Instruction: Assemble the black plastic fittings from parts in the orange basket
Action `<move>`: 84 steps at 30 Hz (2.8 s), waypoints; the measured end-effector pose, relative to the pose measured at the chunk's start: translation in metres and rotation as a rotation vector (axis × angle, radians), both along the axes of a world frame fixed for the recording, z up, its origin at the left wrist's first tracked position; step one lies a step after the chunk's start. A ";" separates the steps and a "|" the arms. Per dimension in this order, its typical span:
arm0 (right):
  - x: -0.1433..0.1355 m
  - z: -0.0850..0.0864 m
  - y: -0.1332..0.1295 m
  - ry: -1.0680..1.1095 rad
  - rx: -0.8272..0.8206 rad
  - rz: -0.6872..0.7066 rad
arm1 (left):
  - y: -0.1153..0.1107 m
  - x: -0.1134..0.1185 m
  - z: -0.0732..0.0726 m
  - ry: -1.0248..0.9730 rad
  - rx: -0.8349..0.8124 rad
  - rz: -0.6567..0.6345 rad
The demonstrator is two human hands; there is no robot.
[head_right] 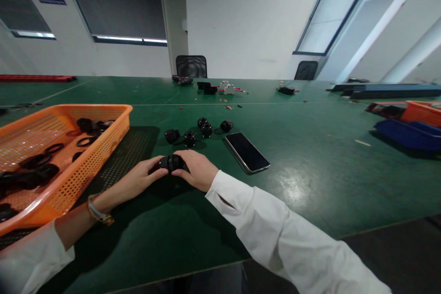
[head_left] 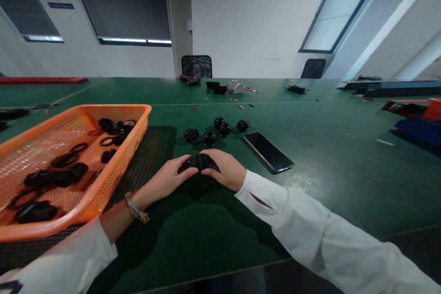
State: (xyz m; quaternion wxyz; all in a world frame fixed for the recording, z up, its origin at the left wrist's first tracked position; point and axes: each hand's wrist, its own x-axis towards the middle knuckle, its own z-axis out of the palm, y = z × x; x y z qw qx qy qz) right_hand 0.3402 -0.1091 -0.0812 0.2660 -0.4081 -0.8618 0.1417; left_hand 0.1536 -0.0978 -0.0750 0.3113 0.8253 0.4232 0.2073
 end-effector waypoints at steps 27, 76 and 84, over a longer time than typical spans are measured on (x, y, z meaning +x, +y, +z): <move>-0.005 0.003 0.008 0.136 -0.226 -0.024 | 0.004 0.002 -0.001 0.027 0.088 0.051; 0.000 -0.001 0.010 0.061 -0.089 0.015 | 0.009 0.003 -0.005 -0.082 -0.003 0.003; -0.001 -0.003 0.010 0.065 -0.070 0.008 | 0.011 0.002 -0.008 -0.076 -0.010 -0.007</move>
